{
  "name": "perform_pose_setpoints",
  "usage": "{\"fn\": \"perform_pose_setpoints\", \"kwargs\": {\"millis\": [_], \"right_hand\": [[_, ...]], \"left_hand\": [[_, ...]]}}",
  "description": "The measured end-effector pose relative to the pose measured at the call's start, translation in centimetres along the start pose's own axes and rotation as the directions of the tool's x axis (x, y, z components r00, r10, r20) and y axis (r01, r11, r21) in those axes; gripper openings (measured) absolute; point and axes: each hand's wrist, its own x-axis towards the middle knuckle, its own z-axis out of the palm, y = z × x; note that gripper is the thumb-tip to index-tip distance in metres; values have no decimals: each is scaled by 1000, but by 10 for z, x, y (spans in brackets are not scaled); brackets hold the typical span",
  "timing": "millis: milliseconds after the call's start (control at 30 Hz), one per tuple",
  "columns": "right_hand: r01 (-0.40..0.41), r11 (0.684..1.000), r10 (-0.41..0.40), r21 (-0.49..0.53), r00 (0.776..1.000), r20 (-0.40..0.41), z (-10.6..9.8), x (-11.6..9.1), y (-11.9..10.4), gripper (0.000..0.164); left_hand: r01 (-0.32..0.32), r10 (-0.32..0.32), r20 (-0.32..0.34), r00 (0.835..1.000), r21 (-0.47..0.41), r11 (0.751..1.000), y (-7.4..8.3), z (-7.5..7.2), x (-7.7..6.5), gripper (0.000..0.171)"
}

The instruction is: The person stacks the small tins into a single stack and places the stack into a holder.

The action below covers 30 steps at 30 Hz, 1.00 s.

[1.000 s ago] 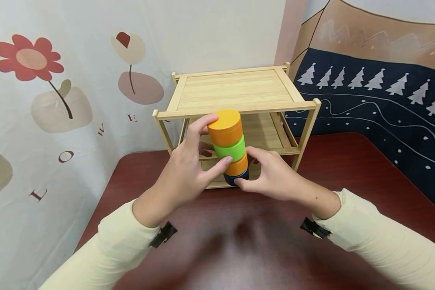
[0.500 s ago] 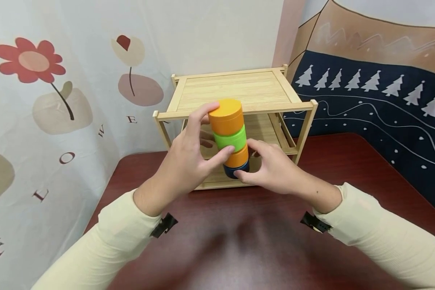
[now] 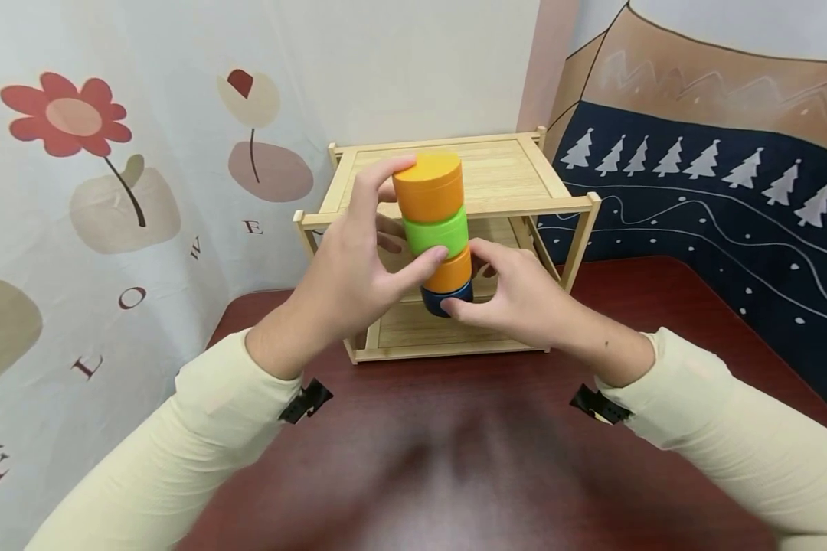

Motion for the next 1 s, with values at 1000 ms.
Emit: {"fn": "perform_pose_setpoints", "kwargs": {"millis": [1000], "right_hand": [[-7,1000,7,1,997,-78,-33,31,-4,56]], "left_hand": [[55,-55,26,998,17,998,8,-15,56,89]]}}
